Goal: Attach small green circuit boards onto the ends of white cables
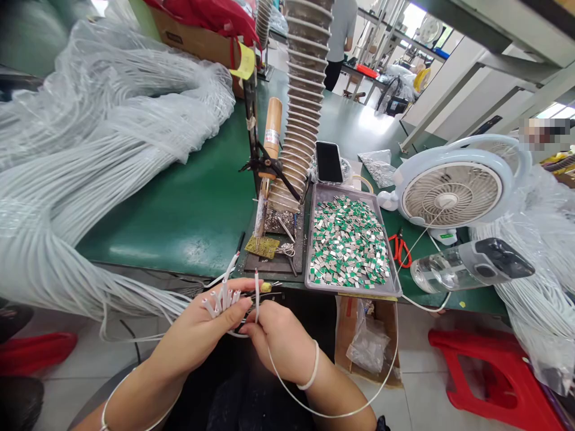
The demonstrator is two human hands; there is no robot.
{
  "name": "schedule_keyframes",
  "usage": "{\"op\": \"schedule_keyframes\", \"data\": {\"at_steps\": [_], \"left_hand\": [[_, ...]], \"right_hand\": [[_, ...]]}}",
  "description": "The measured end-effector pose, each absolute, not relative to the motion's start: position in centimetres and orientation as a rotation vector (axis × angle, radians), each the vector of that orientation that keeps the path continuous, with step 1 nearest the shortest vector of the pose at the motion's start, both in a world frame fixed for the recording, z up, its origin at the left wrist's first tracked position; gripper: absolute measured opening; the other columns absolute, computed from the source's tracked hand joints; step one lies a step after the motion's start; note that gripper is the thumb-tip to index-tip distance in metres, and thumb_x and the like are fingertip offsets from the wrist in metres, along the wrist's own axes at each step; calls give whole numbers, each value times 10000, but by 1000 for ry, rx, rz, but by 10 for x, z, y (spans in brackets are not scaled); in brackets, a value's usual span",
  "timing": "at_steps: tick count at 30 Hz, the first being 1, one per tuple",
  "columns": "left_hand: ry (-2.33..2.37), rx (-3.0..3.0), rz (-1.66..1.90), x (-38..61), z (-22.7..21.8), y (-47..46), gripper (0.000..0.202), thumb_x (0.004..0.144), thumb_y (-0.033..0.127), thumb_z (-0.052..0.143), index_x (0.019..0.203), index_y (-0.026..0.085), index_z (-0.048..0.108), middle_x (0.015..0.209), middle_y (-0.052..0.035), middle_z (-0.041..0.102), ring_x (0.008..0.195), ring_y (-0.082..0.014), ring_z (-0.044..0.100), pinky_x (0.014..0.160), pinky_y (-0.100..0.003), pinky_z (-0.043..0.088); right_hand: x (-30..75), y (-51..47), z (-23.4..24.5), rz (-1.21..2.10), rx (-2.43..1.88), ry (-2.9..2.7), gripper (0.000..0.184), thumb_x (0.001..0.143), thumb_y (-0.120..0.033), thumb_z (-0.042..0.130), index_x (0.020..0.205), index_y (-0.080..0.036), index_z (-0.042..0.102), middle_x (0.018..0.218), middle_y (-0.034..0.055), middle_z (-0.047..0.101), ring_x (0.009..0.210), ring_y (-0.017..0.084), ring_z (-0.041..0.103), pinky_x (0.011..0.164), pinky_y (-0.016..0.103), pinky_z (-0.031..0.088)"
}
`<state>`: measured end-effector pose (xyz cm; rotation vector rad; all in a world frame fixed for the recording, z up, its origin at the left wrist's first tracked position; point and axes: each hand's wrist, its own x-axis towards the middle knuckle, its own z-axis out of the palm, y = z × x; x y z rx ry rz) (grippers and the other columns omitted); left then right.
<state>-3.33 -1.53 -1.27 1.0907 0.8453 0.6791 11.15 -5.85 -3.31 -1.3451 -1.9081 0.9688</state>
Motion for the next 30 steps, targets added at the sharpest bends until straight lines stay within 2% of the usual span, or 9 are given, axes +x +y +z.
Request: {"op": "schedule_keyframes", "data": {"at_steps": [3,6,11,13,16,18,22,25,30], "left_hand": [[784,1073,706,-33,-14,-14,278,794,447,587,833,173,612,723,-2,571,668,-117,488,625,-229,403],[777,1048,750,-34,-16,-13,288,807,462,566,801,175,591,692,18,527,652,-99,460,606,-209,384],[836,956,790,-35,-20,-12,289,816,470,549,815,180,552,664,35,468,599,-86,396,550,-205,332],[889,962,782,-35,-20,-12,289,821,466,543,863,181,560,685,32,476,587,-82,369,541,-208,312],[921,951,760,-33,-19,-12,328,834,471,519,998,188,544,790,10,545,549,-69,347,519,-220,277],[892,942,736,-32,-17,-11,341,853,464,490,1056,190,511,785,7,577,493,-57,299,496,-230,236],[864,925,716,-30,-16,-8,280,853,441,498,926,171,512,623,37,531,482,-62,282,487,-235,195],[915,919,726,-28,-16,-7,244,838,411,530,856,168,521,570,54,455,525,-74,310,488,-225,195],[936,870,742,-23,-16,-6,229,823,382,547,901,167,532,548,71,415,513,-69,296,485,-213,194]], "right_hand": [[107,-58,-36,922,-1315,-1935,110,853,-159,457,866,-193,561,851,60,620,774,163,571,725,294,490],[109,-58,-33,804,-1307,-1946,87,846,-165,469,856,-187,552,769,47,589,696,156,544,653,282,495],[126,-59,-23,769,-1094,-1941,355,873,-102,375,1207,-187,459,963,101,596,886,170,566,770,326,514],[134,-60,-19,644,-1083,-1912,401,879,-100,368,1258,-216,429,987,98,598,896,173,569,764,341,518],[147,-60,-12,405,-1200,-1818,348,874,-77,375,1158,-227,508,879,62,596,801,158,569,689,310,508],[158,-58,-8,236,-1321,-1761,297,866,-63,395,1070,-222,540,847,49,589,791,153,564,702,305,492],[181,-50,1,-25,-1619,-1762,171,869,-126,443,973,-206,553,878,68,603,837,183,563,751,347,469],[193,-43,6,-46,-1814,-1820,120,869,-180,451,927,-179,556,865,75,608,827,200,564,742,351,462],[198,-33,4,-2,-2020,-1898,91,837,-174,467,836,-166,559,796,65,606,753,208,554,672,333,449]]}}
